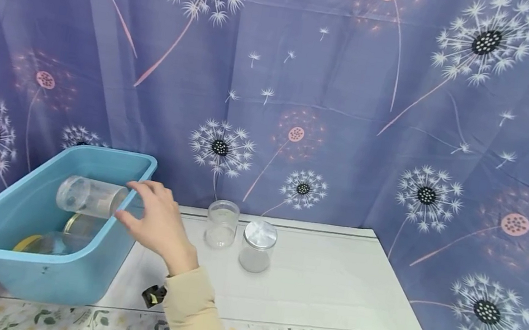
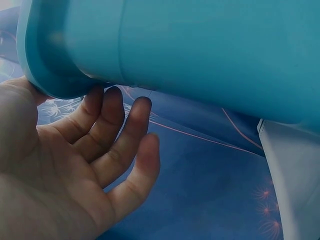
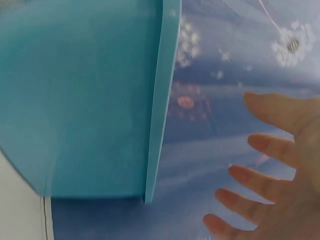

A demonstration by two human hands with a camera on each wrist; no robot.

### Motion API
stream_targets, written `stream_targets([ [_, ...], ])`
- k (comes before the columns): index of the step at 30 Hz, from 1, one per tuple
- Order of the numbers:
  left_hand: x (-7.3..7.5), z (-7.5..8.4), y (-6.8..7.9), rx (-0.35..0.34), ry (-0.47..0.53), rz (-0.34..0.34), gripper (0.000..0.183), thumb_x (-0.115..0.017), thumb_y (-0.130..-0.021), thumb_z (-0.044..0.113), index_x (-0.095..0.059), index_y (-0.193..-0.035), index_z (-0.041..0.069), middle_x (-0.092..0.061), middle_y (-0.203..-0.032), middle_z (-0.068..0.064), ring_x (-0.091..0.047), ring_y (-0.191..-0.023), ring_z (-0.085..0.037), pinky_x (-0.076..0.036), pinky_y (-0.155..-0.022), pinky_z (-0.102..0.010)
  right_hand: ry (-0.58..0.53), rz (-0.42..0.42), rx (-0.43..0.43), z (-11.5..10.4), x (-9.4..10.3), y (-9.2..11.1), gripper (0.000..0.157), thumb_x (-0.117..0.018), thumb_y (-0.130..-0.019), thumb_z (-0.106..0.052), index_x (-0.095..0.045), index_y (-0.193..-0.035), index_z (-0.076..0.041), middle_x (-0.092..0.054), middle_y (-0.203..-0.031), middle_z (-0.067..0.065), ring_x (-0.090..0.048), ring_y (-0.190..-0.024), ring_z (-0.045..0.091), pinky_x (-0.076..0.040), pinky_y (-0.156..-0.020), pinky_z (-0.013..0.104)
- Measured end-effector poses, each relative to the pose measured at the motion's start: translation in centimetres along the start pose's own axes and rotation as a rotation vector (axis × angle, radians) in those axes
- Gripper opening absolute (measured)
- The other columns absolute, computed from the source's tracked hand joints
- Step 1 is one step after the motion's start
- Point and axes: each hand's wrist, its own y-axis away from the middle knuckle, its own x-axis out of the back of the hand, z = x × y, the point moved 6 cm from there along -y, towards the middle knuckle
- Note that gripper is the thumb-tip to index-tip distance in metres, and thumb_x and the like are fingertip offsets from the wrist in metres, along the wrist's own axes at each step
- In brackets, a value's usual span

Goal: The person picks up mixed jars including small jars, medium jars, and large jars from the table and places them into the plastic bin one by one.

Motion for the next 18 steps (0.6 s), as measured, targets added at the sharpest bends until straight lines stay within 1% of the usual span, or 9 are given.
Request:
stream_targets([
  [2, 0.0, 0.3, 0.2, 0.008, -0.008, -0.004, 0.056, -0.042, -0.105, 0.038, -0.047, -0.12, -0.016, -0.045, -0.08, 0.028, -0.039, -0.07, 0.015, -0.04, -0.062, -0.028, -0.02, 0.054, -0.009, 1.0, 0.7, 0.7, 0.05, -0.071, -0.091, -0.033, -0.057, -0.136, -0.017, -0.052, -0.135, 0.002, -0.046, -0.126, 0.018, -0.038, -0.104, 0.031],
  [5, 0.0, 0.6, 0.3, -0.02, 0.029, -0.009, 0.034, -0.043, -0.105, 0.036, -0.063, -0.111, 0.009, -0.047, -0.08, 0.027, -0.041, -0.07, 0.013, -0.041, -0.062, -0.025, -0.03, 0.105, -0.032, 2.6, 1.8, 1.7, 0.048, -0.073, -0.09, -0.03, -0.059, -0.133, -0.015, -0.054, -0.133, 0.004, -0.047, -0.126, 0.019, -0.039, -0.104, 0.034],
  [7, 0.0, 0.6, 0.3, -0.041, 0.052, -0.008, 0.023, -0.044, -0.105, 0.035, -0.064, -0.099, 0.025, -0.05, -0.078, 0.026, -0.043, -0.07, 0.012, -0.041, -0.06, -0.022, -0.031, 0.12, -0.056, 3.8, 2.5, 2.4, 0.048, -0.072, -0.09, -0.03, -0.059, -0.133, -0.015, -0.053, -0.134, 0.004, -0.047, -0.126, 0.02, -0.039, -0.104, 0.037],
  [8, 0.1, 0.5, 0.2, -0.048, 0.061, -0.006, 0.021, -0.045, -0.104, 0.035, -0.062, -0.094, 0.029, -0.05, -0.078, 0.027, -0.044, -0.07, 0.011, -0.041, -0.058, -0.02, -0.037, 0.13, -0.065, 4.5, 2.8, 2.8, 0.048, -0.072, -0.089, -0.029, -0.059, -0.133, -0.014, -0.053, -0.134, 0.005, -0.047, -0.126, 0.021, -0.039, -0.104, 0.039],
  [9, 0.1, 0.4, 0.2, -0.053, 0.062, -0.002, 0.021, -0.045, -0.104, 0.035, -0.061, -0.092, 0.03, -0.05, -0.077, 0.027, -0.045, -0.07, 0.011, -0.039, -0.055, -0.017, -0.042, 0.14, -0.071, 5.2, 3.1, 3.1, 0.048, -0.072, -0.089, -0.029, -0.059, -0.133, -0.013, -0.053, -0.134, 0.005, -0.047, -0.125, 0.022, -0.039, -0.104, 0.04],
  [12, 0.2, 0.4, 0.1, -0.036, 0.027, -0.001, 0.037, -0.043, -0.105, 0.035, -0.061, -0.103, 0.003, -0.048, -0.077, 0.028, -0.043, -0.07, 0.012, -0.039, -0.055, -0.02, -0.042, 0.195, -0.102, 7.3, 4.1, 4.4, 0.047, -0.073, -0.088, -0.027, -0.06, -0.131, -0.014, -0.055, -0.132, 0.005, -0.048, -0.123, 0.023, -0.038, -0.103, 0.043],
  [14, 0.1, 0.5, 0.1, -0.035, 0.014, -0.002, 0.045, -0.043, -0.105, 0.035, -0.056, -0.107, -0.008, -0.047, -0.078, 0.029, -0.042, -0.07, 0.013, -0.039, -0.055, -0.021, -0.026, 0.237, -0.115, 8.7, 4.7, 5.3, 0.047, -0.075, -0.086, -0.024, -0.061, -0.129, -0.011, -0.056, -0.13, 0.006, -0.05, -0.122, 0.025, -0.038, -0.103, 0.044],
  [15, 0.2, 0.5, 0.1, -0.038, 0.018, -0.002, 0.043, -0.043, -0.105, 0.035, -0.057, -0.106, -0.005, -0.048, -0.077, 0.028, -0.043, -0.07, 0.012, -0.039, -0.055, -0.021, -0.016, 0.254, -0.124, 9.4, 5.0, 5.8, 0.047, -0.075, -0.085, -0.022, -0.061, -0.129, -0.011, -0.057, -0.129, 0.007, -0.05, -0.121, 0.025, -0.038, -0.103, 0.045],
  [18, 0.3, 0.4, 0.2, -0.056, 0.052, -0.002, 0.027, -0.045, -0.105, 0.035, -0.064, -0.093, 0.019, -0.051, -0.076, 0.025, -0.045, -0.071, 0.01, -0.039, -0.055, -0.018, 0.017, 0.28, -0.154, 11.2, 6.0, 7.3, 0.049, -0.077, -0.084, -0.018, -0.061, -0.129, -0.006, -0.057, -0.127, 0.01, -0.051, -0.119, 0.028, -0.039, -0.102, 0.046],
])
